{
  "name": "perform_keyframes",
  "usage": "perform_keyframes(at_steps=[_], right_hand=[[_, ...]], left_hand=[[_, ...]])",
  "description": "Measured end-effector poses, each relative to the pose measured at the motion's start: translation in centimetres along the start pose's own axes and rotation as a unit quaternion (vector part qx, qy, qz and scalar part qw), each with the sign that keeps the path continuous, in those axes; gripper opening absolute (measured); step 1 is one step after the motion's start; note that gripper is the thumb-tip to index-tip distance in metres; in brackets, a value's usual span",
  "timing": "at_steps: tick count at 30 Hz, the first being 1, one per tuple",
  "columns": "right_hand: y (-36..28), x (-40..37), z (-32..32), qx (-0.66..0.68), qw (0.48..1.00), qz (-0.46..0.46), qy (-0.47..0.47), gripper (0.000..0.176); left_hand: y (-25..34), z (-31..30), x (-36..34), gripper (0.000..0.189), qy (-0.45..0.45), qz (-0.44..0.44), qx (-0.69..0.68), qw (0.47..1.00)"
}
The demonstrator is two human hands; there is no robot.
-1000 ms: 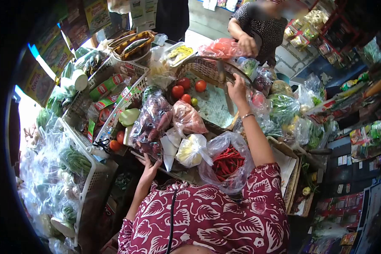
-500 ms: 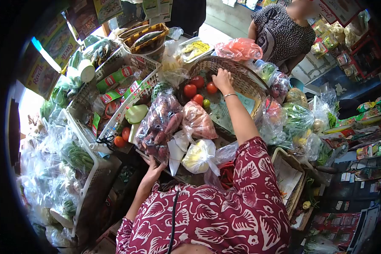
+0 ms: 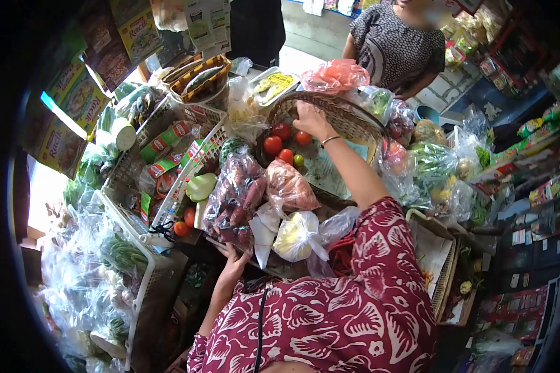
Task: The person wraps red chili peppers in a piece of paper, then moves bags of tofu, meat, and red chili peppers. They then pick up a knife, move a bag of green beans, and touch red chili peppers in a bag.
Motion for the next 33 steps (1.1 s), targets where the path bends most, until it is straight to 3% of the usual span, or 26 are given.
perform_keyframes(at_steps=[2,4,6,7,8,9,10,13,14,16,17,18,19,20,22,25,28,29,30,32,33], right_hand=[[-3.0,-2.6,-3.3,0.029,0.997,-0.071,-0.006,0.035],[-4.5,-5.8,-6.4,0.025,0.997,-0.069,-0.022,0.034],[-5.6,-9.4,-10.2,0.072,0.987,-0.122,0.080,0.037],[-5.3,-11.2,-12.0,0.071,0.976,-0.131,0.158,0.040],[-4.8,-12.7,-13.1,0.066,0.980,-0.105,0.156,0.040],[-4.0,-14.2,-14.4,0.090,0.981,-0.076,0.154,0.040],[-3.3,-15.8,-15.7,0.115,0.980,-0.047,0.153,0.041],[-0.4,-21.5,-18.4,0.142,0.968,0.034,0.205,0.043],[0.2,-23.6,-19.7,0.147,0.958,0.038,0.242,0.045],[1.3,-28.1,-22.0,0.189,0.939,0.059,0.281,0.047],[1.4,-30.5,-23.9,0.225,0.922,0.072,0.306,0.047],[1.7,-32.8,-25.4,0.260,0.903,0.083,0.332,0.046],[2.6,-35.5,-26.4,0.273,0.889,0.109,0.351,0.045],[2.7,-37.8,-28.4,0.279,0.879,0.060,0.383,0.050],[3.4,-43.0,-32.4,0.247,0.862,0.074,0.436,0.052],[5.4,-51.5,-36.4,0.139,0.827,0.149,0.524,0.051],[8.9,-58.5,-37.4,0.096,0.806,0.221,0.540,0.050],[10.1,-59.9,-37.6,0.094,0.807,0.216,0.542,0.050],[11.3,-61.3,-37.3,0.074,0.807,0.231,0.538,0.050],[13.2,-62.3,-38.2,0.054,0.808,0.242,0.534,0.049],[14.3,-62.2,-38.4,0.074,0.812,0.234,0.529,0.049]], left_hand=[[0.6,0.1,-0.2,0.085,0.006,0.018,0.041,0.999],[0.1,-0.1,-0.1,0.085,0.001,0.002,0.028,1.000],[-0.9,-0.1,0.3,0.085,-0.021,-0.016,0.031,0.999],[-1.6,-1.3,0.5,0.085,0.033,-0.018,0.060,0.997],[-2.4,-2.4,0.3,0.085,0.084,-0.021,0.091,0.992],[-3.2,-2.7,0.6,0.086,0.053,-0.049,0.127,0.989],[-5.4,-3.6,1.6,0.088,-0.041,0.013,0.136,0.990],[-2.5,-1.9,0.2,0.092,0.045,-0.074,0.084,0.993],[-4.6,-4.1,1.1,0.094,-0.007,-0.021,0.193,0.981],[-4.1,-3.9,0.9,0.094,0.004,-0.036,0.187,0.982],[-4.6,-4.7,1.3,0.095,0.011,-0.055,0.259,0.964],[-2.6,-2.4,0.0,0.096,0.075,-0.082,0.105,0.988],[-3.3,-3.1,0.6,0.097,0.042,-0.062,0.163,0.984],[-2.9,-3.0,0.9,0.097,0.010,-0.041,0.219,0.975],[-3.2,-3.5,1.2,0.094,-0.015,-0.023,0.243,0.970],[-2.9,-2.6,0.4,0.093,0.060,-0.103,0.065,0.991],[-2.5,-2.1,-0.2,0.087,0.092,-0.105,0.057,0.989],[-3.3,-3.1,0.8,0.087,0.039,-0.086,0.092,0.991],[-4.2,-4.5,1.9,0.046,0.005,-0.074,0.155,0.985],[-3.2,-3.4,1.3,0.045,0.031,-0.087,0.128,0.987],[-2.2,-2.6,0.6,0.045,0.086,-0.068,0.076,0.991]])
Point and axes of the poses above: each hand's wrist, its own x-axis towards the middle knuckle, its own z-axis out of the palm, y = z × x, the point moved 9 cm from there along x, towards the middle knuckle, and after that the axes turned 14 degrees about -x, right-handed, at the moved point
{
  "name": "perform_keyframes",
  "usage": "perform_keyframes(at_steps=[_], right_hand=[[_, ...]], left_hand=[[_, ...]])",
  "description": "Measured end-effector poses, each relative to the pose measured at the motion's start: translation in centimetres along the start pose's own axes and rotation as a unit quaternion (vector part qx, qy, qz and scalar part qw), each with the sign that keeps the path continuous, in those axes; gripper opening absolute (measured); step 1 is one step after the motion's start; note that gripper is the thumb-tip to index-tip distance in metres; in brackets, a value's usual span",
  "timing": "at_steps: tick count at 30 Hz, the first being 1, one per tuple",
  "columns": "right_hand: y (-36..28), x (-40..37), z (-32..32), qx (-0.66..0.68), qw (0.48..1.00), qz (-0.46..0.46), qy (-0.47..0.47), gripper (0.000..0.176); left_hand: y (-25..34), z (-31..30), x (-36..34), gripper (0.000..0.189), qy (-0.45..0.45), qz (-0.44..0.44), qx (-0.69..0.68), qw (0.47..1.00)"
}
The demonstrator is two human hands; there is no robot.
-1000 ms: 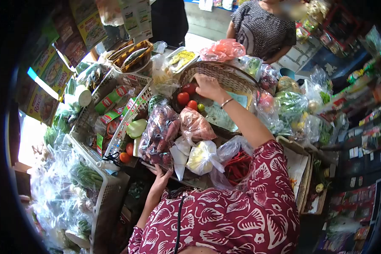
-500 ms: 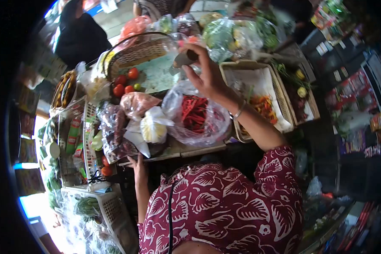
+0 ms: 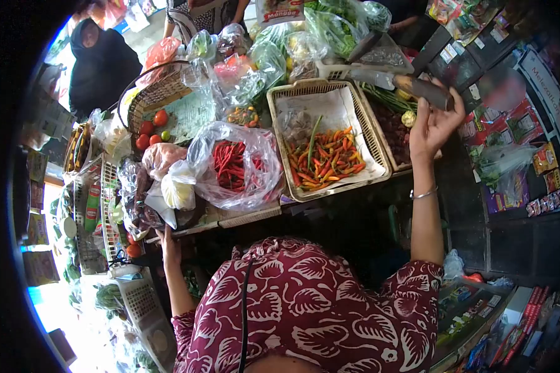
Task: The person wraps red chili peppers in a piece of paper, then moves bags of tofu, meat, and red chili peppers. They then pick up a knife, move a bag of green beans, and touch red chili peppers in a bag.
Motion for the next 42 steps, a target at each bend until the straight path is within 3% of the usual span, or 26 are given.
perform_keyframes(at_steps=[1,3,4,5,8,12,14,17,19,21,23,25,27,28,29,30,31,32,33,35,37,39,42], right_hand=[[0.8,0.8,0.3,0.018,1.000,0.004,-0.012,0.049],[1.5,2.9,1.9,0.059,0.996,-0.022,-0.059,0.046],[2.5,3.8,2.8,0.075,0.994,-0.026,-0.079,0.045],[3.6,5.0,3.9,0.092,0.990,-0.030,-0.101,0.044],[5.6,8.0,7.9,0.052,0.980,-0.085,-0.174,0.045],[8.1,10.7,13.8,0.093,0.960,-0.049,-0.260,0.043],[9.1,11.6,17.0,0.033,0.948,-0.090,-0.304,0.044],[9.5,11.6,20.5,0.065,0.937,-0.088,-0.331,0.045],[10.4,10.8,22.9,0.035,0.927,-0.119,-0.353,0.035],[11.6,8.9,25.0,0.067,0.909,-0.006,-0.412,0.036],[11.4,7.5,26.0,0.020,0.916,-0.087,-0.391,0.037],[12.0,5.8,26.8,0.027,0.907,-0.042,-0.418,0.034],[12.7,5.1,26.8,0.012,0.915,-0.061,-0.398,0.031],[12.7,4.7,26.8,0.005,0.914,-0.074,-0.400,0.030],[14.0,3.9,27.6,0.056,0.905,-0.013,-0.422,0.035],[14.7,3.7,27.6,0.030,0.909,-0.030,-0.414,0.037],[14.3,3.5,27.1,0.001,0.914,-0.047,-0.404,0.039],[11.3,3.4,25.7,-0.125,0.921,-0.116,-0.349,0.044],[9.3,3.3,25.3,-0.125,0.922,-0.116,-0.349,0.044],[4.1,3.6,22.7,-0.168,0.939,-0.223,-0.202,0.044],[1.1,2.3,22.2,-0.150,0.952,-0.186,-0.193,0.037],[-1.3,-0.6,23.5,0.004,0.952,-0.107,-0.288,0.021],[-3.5,-6.3,27.1,0.022,0.913,-0.052,-0.403,0.010]], left_hand=[[-3.0,-3.1,4.3,0.050,-0.102,0.070,0.207,0.970],[0.0,0.0,0.0,0.058,0.004,-0.006,-0.018,1.000],[-0.7,-0.7,1.4,0.068,-0.077,0.052,0.124,0.988],[-0.1,0.2,-0.1,0.077,0.000,-0.017,-0.041,0.999],[0.6,1.0,-1.0,0.085,-0.007,-0.002,-0.004,1.000],[0.4,0.2,-0.4,0.083,0.021,0.006,-0.016,1.000],[0.9,1.5,-1.2,0.090,-0.026,0.004,-0.034,0.999],[0.3,0.7,-0.6,0.083,0.006,0.005,-0.061,0.998],[-1.2,-0.9,1.9,0.099,-0.006,0.046,-0.081,0.996],[-0.2,0.7,-0.4,0.102,-0.023,-0.001,-0.095,0.995],[0.3,0.3,0.2,0.104,-0.024,0.059,-0.088,0.994],[-0.3,-0.5,1.7,0.103,-0.029,0.094,-0.069,0.993],[-0.5,-1.1,2.3,0.101,-0.006,0.104,-0.058,0.993],[0.7,0.4,0.8,0.099,-0.046,0.104,-0.087,0.990],[0.8,0.2,0.6,0.099,-0.029,0.114,-0.071,0.990],[0.7,-0.1,0.7,0.098,-0.021,0.117,-0.063,0.991],[0.6,-0.3,0.9,0.098,-0.015,0.119,-0.055,0.991],[2.4,0.9,-1.5,0.097,0.016,0.102,-0.053,0.993],[1.9,0.5,-1.0,0.097,0.015,0.102,-0.053,0.993],[2.7,1.5,-1.0,0.096,-0.035,0.121,-0.075,0.989],[4.2,2.1,-3.2,0.095,-0.010,0.096,-0.039,0.995],[3.7,1.8,-2.5,0.099,-0.015,0.100,-0.014,0.995],[1.3,-0.1,0.0,0.098,0.034,0.112,0.028,0.993]])
Point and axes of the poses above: each hand's wrist, its own x-axis towards the middle knuckle, its own z-axis out of the palm, y = z × x, the point moved 9 cm from there along x, towards the middle knuckle, and after that the axes turned 14 degrees about -x, right-handed, at the moved point
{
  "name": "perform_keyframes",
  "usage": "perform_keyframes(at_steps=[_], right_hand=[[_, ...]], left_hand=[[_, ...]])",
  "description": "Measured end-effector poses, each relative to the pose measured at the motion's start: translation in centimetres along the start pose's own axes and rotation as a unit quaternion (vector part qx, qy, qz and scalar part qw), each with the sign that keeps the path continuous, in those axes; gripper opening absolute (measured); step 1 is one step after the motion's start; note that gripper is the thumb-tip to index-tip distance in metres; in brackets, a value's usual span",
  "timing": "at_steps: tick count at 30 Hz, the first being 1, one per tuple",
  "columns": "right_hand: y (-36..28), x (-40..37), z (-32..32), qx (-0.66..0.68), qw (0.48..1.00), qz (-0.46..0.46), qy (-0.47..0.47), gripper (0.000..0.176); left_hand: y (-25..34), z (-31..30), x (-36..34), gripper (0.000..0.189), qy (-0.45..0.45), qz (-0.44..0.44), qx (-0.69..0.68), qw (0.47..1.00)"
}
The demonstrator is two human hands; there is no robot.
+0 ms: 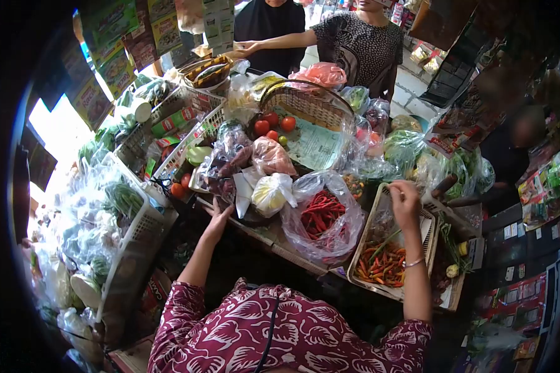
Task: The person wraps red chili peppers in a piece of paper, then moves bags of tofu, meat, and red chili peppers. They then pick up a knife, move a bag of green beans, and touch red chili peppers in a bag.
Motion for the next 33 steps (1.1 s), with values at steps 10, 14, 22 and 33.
perform_keyframes(at_steps=[10,14,22,33], right_hand=[[4.3,-1.8,14.5,-0.209,0.977,-0.006,-0.038,0.015],[5.2,-2.1,14.6,-0.161,0.985,0.048,-0.029,0.010],[5.7,-2.2,14.4,-0.182,0.978,0.095,-0.031,0.011],[6.0,-2.5,14.4,-0.149,0.981,0.123,-0.027,0.010]], left_hand=[[0.1,0.0,-0.3,0.097,-0.009,-0.029,0.016,0.999],[0.5,-0.2,-0.7,0.092,-0.022,-0.031,0.052,0.998],[10.1,-2.3,-6.4,0.055,-0.157,0.029,0.055,0.986],[20.4,-21.0,-12.1,0.017,0.236,0.228,0.165,0.930]])
Point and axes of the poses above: each hand's wrist, its own x-axis towards the middle knuckle, its own z-axis out of the palm, y = z × x, the point moved 9 cm from there along x, towards the middle knuckle, and after that the axes turned 14 degrees about -x, right-handed, at the moved point
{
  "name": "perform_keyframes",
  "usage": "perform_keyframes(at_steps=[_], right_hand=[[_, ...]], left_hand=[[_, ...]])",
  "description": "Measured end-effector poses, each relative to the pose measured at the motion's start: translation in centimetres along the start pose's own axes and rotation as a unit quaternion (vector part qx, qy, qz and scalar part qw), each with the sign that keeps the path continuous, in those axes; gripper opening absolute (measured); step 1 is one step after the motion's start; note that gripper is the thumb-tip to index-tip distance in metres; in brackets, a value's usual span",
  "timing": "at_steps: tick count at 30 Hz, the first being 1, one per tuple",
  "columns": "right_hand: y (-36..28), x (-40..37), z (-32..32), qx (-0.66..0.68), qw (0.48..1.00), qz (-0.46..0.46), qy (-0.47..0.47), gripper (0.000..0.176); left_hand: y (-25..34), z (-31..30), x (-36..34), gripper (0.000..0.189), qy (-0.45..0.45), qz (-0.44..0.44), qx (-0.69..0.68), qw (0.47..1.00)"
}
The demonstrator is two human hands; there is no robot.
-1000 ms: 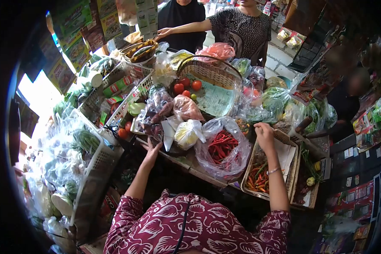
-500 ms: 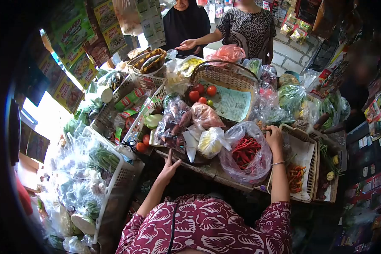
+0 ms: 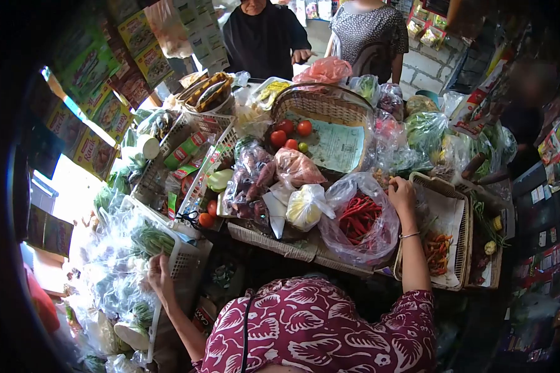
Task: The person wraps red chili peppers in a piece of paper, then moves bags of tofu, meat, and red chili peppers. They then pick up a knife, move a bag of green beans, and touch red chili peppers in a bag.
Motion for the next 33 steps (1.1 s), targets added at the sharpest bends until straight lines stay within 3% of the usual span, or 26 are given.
perform_keyframes(at_steps=[2,4,7,11,21,33], right_hand=[[-0.2,-0.2,-0.3,0.007,1.000,-0.002,0.007,0.009],[-0.8,-0.3,-1.2,0.012,1.000,0.003,-0.001,0.008],[-0.5,-0.2,-1.2,0.056,0.998,0.009,0.002,0.008],[-0.8,-0.2,-2.0,0.120,0.993,0.011,-0.002,0.013],[-0.5,-0.2,-0.9,0.088,0.993,0.036,-0.071,0.021],[-1.3,-0.2,-1.1,0.071,0.995,0.011,-0.074,0.009]], left_hand=[[0.5,0.5,-0.4,0.022,0.011,0.000,0.168,0.986],[0.0,1.0,0.2,0.026,0.014,0.009,0.118,0.993],[-2.4,0.7,1.4,0.031,0.011,-0.094,0.182,0.979],[-1.7,0.2,1.7,0.041,0.080,-0.023,0.274,0.958],[0.6,0.9,0.5,0.036,0.132,-0.031,0.347,0.928],[-0.1,0.3,0.7,0.032,0.180,0.003,0.334,0.925]])
Point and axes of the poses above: each hand's wrist, its own x-axis towards the middle knuckle, its own z-axis out of the palm, y = z × x, the point moved 9 cm from there along x, towards the middle knuckle, and after that the axes turned 14 degrees about -x, right-handed, at the moved point
